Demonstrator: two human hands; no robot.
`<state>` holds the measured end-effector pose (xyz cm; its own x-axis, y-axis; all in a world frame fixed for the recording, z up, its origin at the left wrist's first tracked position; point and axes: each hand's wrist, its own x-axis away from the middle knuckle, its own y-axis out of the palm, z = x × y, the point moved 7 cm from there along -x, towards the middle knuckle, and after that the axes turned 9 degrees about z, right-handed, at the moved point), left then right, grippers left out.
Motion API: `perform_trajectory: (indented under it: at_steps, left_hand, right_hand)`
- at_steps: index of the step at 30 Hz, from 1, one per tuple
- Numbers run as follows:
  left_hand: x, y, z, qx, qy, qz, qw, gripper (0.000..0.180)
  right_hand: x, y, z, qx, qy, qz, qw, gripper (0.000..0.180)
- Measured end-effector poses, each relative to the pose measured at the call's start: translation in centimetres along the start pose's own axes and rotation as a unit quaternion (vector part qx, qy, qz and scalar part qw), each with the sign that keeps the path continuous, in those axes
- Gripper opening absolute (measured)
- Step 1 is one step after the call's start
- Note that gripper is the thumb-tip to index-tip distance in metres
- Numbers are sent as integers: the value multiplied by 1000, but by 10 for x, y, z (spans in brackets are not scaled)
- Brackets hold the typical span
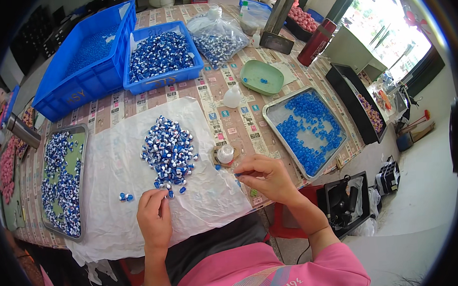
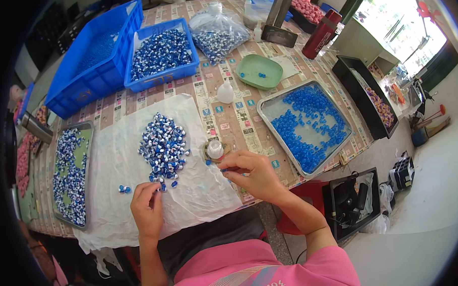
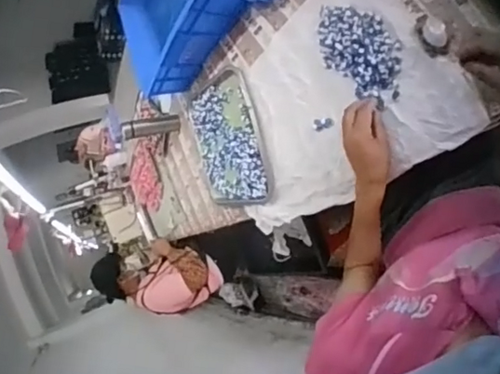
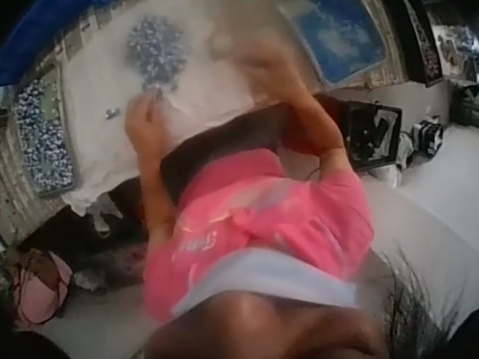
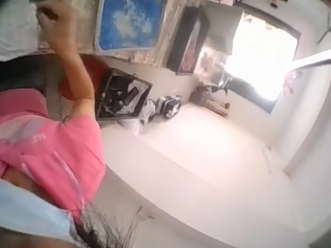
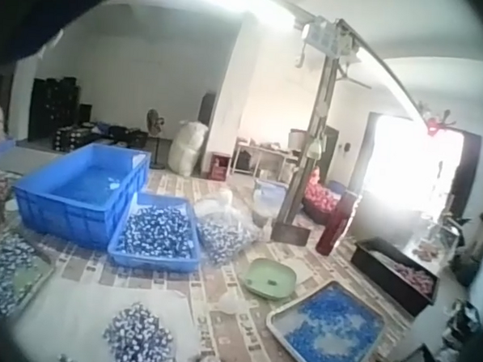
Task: Manually assembling small blue and white plastic toy components at a factory workbench.
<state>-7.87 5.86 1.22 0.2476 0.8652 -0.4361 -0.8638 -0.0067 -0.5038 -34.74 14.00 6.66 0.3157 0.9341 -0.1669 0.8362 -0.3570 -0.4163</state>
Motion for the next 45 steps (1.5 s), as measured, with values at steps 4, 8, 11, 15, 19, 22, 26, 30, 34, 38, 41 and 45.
perform_trajectory:
  at_steps: [4, 8, 11, 15, 19, 22, 26, 30, 34, 38, 41, 45]
  left_hand:
    - [-4, -13, -3, -21, -63, 7, 998, 27]
    - [-9, -21, -17, -13, -74, 0, 997, 26]
    - [-10, -25, -19, -21, -60, -6, 998, 24]
    - [-11, -23, -18, -7, -89, -9, 996, 19]
    - [-7, -24, -3, 20, -77, 37, 996, 16]
    - [-6, -20, 13, 107, -111, 21, 988, 14]
    - [13, 7, 10, 388, -298, -70, 869, 13]
    - [30, 24, 8, 462, -387, -119, 789, 17]
    - [44, 44, 6, 552, -456, -128, 686, 21]
    - [43, 51, 10, 592, -487, -119, 631, 22]
    - [43, 53, 7, 592, -479, -117, 638, 21]
    - [43, 56, 3, 610, -479, -120, 620, 22]
  right_hand:
    - [-3, 10, 0, -13, 30, 2, 999, 21]
    - [-6, 16, -3, -20, 47, 7, 999, 21]
    - [-10, 21, -4, 6, 39, 11, 999, 20]
    - [-17, 15, -4, 0, 38, 26, 999, 18]
    - [-31, 6, -1, 23, 30, 37, 999, 18]
    - [-42, 2, -7, 69, 2, 34, 997, 16]
    - [-53, 8, -18, 101, -36, 35, 994, 18]
    - [-59, 21, -31, 165, -85, 19, 982, 17]
    - [-63, 31, -34, 208, -123, 5, 970, 15]
    - [-64, 36, -35, 233, -141, 1, 962, 14]
    - [-63, 37, -34, 228, -147, -1, 962, 13]
    - [-52, 41, -43, 207, -181, 10, 961, 15]
